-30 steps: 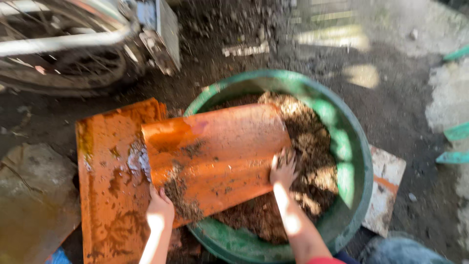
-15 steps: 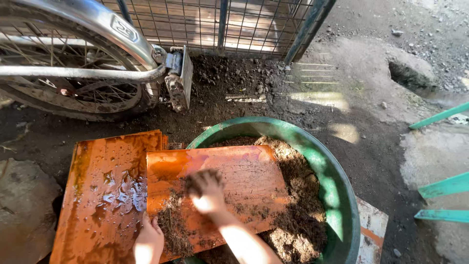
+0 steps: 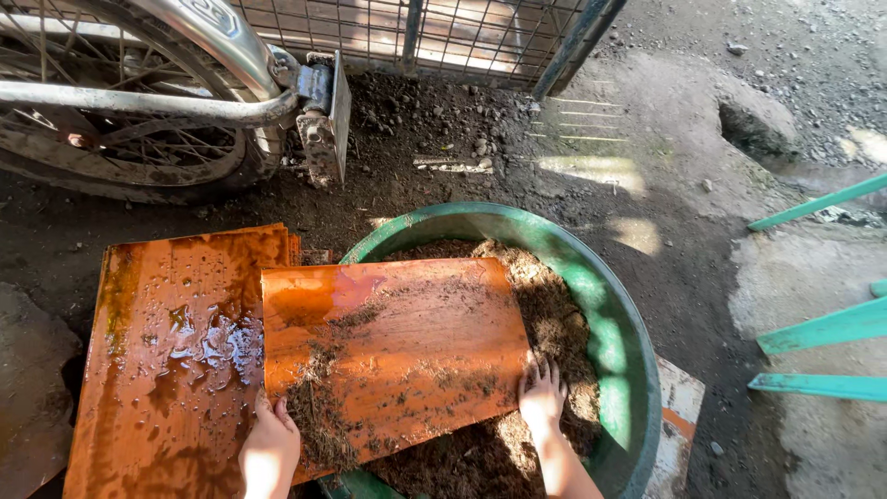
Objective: The person sits on a small stool and repeatedly cleans orange rectangular plates by hand. They use a handful of fibrous material from a green basin to scrub the surface of each plate, then place the cleaned plate onto a stack on the ground.
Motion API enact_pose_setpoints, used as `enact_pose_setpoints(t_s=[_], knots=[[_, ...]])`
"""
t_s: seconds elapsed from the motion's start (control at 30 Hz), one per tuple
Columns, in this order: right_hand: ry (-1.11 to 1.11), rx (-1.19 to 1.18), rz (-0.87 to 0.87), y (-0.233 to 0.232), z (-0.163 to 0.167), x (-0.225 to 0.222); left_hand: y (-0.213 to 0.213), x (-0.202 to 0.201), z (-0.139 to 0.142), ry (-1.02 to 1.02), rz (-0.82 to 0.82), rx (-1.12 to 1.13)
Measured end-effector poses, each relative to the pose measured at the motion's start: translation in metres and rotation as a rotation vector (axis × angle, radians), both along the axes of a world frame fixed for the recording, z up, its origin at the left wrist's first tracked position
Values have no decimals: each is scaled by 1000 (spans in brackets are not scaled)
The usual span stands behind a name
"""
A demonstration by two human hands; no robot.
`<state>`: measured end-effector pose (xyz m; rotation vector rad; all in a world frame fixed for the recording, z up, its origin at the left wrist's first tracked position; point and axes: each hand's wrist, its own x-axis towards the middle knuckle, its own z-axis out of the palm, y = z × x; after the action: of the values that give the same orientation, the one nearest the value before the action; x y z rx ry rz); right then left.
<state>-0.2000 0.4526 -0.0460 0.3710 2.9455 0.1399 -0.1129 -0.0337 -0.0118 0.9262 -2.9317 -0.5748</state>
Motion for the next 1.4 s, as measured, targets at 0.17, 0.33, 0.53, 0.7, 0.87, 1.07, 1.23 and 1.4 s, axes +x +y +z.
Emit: enact_pose_setpoints(t_s=[0.17,0.33,0.53,0.7,0.87,1.07,1.23,1.4], knots=[[200,-134,35,-1,39,36,-1,3,0,143,13,-88],[-158,-324,-303,-14,91,90,-19,0,8,-120,-79,113],[-454,-128,-293,-60,132,133,-24,12,32,-111,-54,170],[-610,-175,-345,-91,140,148,-20,25,45,-82,-54,61],[-452,-239,-303,-98,116,166,-23,29,52,-141,-38,97],[-170,-1026,-214,-48,89,144,-14,16,43,-12,4,118],[-110,-1456,-495,-59,129,90,-5,24,31,108,-25,-3],[-211,-1239,-341,-223,226,51,-4,19,25,-109,7,253]])
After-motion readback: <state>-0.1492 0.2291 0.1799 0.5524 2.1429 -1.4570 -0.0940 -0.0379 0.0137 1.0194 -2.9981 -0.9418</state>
